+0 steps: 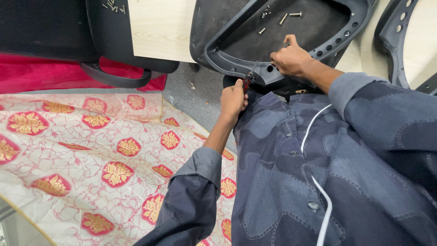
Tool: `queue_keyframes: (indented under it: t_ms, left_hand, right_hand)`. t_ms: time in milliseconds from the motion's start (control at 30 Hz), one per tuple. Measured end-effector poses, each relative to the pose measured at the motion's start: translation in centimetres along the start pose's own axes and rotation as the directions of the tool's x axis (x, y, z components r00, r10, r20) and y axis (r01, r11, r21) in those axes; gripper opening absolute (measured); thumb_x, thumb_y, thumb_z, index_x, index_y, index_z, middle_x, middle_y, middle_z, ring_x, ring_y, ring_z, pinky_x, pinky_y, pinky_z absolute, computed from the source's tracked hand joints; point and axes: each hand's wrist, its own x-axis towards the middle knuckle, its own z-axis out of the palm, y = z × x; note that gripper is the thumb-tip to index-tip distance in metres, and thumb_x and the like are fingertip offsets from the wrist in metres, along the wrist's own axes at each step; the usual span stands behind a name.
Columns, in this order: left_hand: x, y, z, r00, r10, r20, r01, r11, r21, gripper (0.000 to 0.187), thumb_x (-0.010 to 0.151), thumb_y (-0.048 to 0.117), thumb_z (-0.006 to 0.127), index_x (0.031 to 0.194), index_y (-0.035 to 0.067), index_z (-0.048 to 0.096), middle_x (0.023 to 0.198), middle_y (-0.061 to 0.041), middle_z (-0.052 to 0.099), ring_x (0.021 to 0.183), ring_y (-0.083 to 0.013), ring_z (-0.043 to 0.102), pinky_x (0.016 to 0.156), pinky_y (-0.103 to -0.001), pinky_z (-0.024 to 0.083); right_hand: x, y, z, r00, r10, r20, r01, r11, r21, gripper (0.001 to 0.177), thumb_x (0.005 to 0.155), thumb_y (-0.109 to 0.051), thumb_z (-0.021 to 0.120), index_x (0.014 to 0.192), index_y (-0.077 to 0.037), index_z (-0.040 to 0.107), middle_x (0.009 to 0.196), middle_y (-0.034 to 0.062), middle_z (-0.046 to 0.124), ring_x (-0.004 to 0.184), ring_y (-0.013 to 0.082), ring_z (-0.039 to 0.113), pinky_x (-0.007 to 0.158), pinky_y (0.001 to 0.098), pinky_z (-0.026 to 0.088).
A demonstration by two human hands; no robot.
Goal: The person uses a screwdriver to fasten screws into a black plastic chair frame attached to an overturned chair seat. They align the frame, insert screws, and tighten them to secure the frame to the seat.
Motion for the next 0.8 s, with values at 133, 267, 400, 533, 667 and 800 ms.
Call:
queue_keyframes:
  t_ms: [133, 267, 400, 533, 667, 800]
  left_hand:
    - [0.2, -0.1, 0.4, 1.000, 0.016, 0.002, -0.016, 1.000, -0.017, 0.050, 0.104, 0.040, 0.048, 0.079, 0.000, 0.065, 0.066, -0.004, 0.060, 0.049, -0.0089, 0.053, 0.042, -0.026, 0.041]
    - [0.9, -0.5, 0.9, 1.000, 0.013, -0.004, -0.013, 0.998, -0.054, 0.050, 0.104, 0.041, 0.048, 0.081, 0.000, 0.067, 0.065, -0.003, 0.059, 0.048, -0.0092, 0.053, 0.042, -0.026, 0.040]
    - [1.8, -0.4, 1.1, 1.000, 0.031, -0.007, -0.031, 0.999, -0.036, 0.052, 0.103, 0.042, 0.048, 0.082, -0.001, 0.068, 0.064, -0.003, 0.060, 0.048, -0.0096, 0.054, 0.042, -0.027, 0.041]
    - [2.7, 0.3, 0.9, 0.993, 0.116, -0.016, -0.116, 0.993, 0.027, 0.055, 0.102, 0.044, 0.048, 0.081, -0.002, 0.071, 0.062, -0.005, 0.063, 0.048, -0.0110, 0.058, 0.048, -0.029, 0.048]
    - [3.2, 1.0, 0.5, 0.990, 0.141, -0.013, -0.140, 0.987, 0.085, 0.057, 0.102, 0.044, 0.048, 0.079, -0.003, 0.071, 0.060, -0.005, 0.063, 0.048, -0.0124, 0.059, 0.051, -0.031, 0.050]
    - [3.3, 1.6, 0.6, 0.991, 0.137, -0.011, -0.135, 0.986, 0.103, 0.056, 0.102, 0.044, 0.049, 0.078, -0.003, 0.071, 0.059, -0.005, 0.063, 0.048, -0.0128, 0.060, 0.052, -0.031, 0.050]
  right_hand:
    - [-0.4, 0.2, 0.7, 0.985, 0.145, -0.096, -0.125, 0.973, 0.192, 0.023, 0.105, -0.027, 0.059, 0.107, -0.012, 0.076, 0.073, 0.0088, 0.074, 0.072, 0.0250, 0.069, 0.111, 0.0517, 0.025]
    - [0.6, 0.7, 1.4, 0.896, 0.352, -0.272, -0.230, 0.889, 0.396, 0.021, 0.106, -0.027, 0.063, 0.104, -0.012, 0.077, 0.077, 0.0072, 0.074, 0.075, 0.0237, 0.068, 0.104, 0.0509, 0.026]
    - [3.2, 2.5, 1.4, 0.740, 0.547, -0.392, -0.274, 0.777, 0.567, 0.018, 0.105, -0.026, 0.068, 0.100, -0.011, 0.078, 0.079, 0.0023, 0.075, 0.076, 0.0206, 0.067, 0.093, 0.0468, 0.027]
    - [6.3, 4.4, 0.8, 0.650, 0.652, -0.391, -0.378, 0.723, 0.577, 0.016, 0.102, -0.025, 0.072, 0.096, -0.012, 0.079, 0.075, 0.0010, 0.075, 0.073, 0.0193, 0.066, 0.089, 0.0428, 0.029]
    - [8.8, 6.0, 0.5, 0.610, 0.684, -0.400, -0.399, 0.701, 0.590, 0.012, 0.096, -0.021, 0.074, 0.091, -0.010, 0.076, 0.074, 0.0013, 0.073, 0.071, 0.0202, 0.065, 0.087, 0.0420, 0.030]
    - [10.2, 6.3, 0.0, 0.609, 0.692, -0.387, -0.423, 0.697, 0.580, 0.015, 0.094, -0.020, 0.076, 0.083, -0.010, 0.075, 0.071, 0.0004, 0.072, 0.071, 0.0210, 0.066, 0.082, 0.0444, 0.029]
